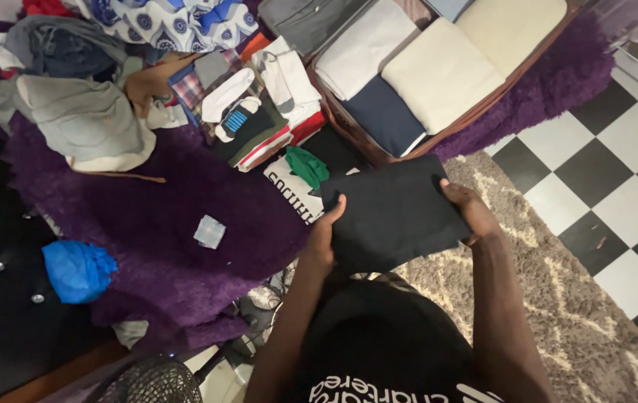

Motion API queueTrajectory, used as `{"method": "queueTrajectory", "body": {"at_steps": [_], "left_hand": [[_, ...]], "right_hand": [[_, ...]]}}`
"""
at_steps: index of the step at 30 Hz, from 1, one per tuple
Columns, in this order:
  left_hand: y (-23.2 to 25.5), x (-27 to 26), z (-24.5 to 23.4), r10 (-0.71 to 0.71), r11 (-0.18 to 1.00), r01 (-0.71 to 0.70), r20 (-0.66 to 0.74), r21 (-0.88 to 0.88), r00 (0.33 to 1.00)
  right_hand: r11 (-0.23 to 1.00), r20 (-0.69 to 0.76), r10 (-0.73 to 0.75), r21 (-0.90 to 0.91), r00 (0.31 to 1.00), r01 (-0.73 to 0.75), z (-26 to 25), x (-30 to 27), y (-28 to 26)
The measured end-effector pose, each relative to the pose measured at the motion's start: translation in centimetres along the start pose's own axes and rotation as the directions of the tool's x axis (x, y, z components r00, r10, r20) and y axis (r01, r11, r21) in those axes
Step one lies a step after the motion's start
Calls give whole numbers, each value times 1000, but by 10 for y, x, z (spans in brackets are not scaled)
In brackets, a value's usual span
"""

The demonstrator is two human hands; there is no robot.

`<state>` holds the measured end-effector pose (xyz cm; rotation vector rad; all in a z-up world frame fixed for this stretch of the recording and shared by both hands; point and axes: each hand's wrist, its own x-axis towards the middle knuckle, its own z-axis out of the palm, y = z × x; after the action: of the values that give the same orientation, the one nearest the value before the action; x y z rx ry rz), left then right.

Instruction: The person places a folded cloth into an open suitcase, presses it down by hand, and then picks up and holds another folded garment.

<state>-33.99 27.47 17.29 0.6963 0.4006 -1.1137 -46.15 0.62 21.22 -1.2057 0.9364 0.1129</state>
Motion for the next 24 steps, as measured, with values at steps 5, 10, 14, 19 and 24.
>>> {"method": "queueTrajectory", "body": {"at_steps": [5, 10, 14, 19, 24], "left_hand": [[-6, 16, -10, 87, 978, -57, 140, -203, 986], [-2, 36, -1, 73, 957, 2, 248, -290, 966], [13, 56, 20, 106, 964, -30, 281, -263, 954], [35, 80, 34, 83, 970, 4, 348, -242, 934], [24, 97, 7, 124, 984, -75, 326, -160, 937]], "right_hand": [[932, 45, -62, 359, 997, 42, 13, -5, -20], [904, 17, -60, 425, 998, 47, 20, -2, -32], [769, 41, -204, 624, 978, 135, 20, 15, -35], [835, 26, -144, 540, 989, 108, 32, 38, -41], [878, -11, -88, 471, 996, 83, 55, 58, -48]]}}
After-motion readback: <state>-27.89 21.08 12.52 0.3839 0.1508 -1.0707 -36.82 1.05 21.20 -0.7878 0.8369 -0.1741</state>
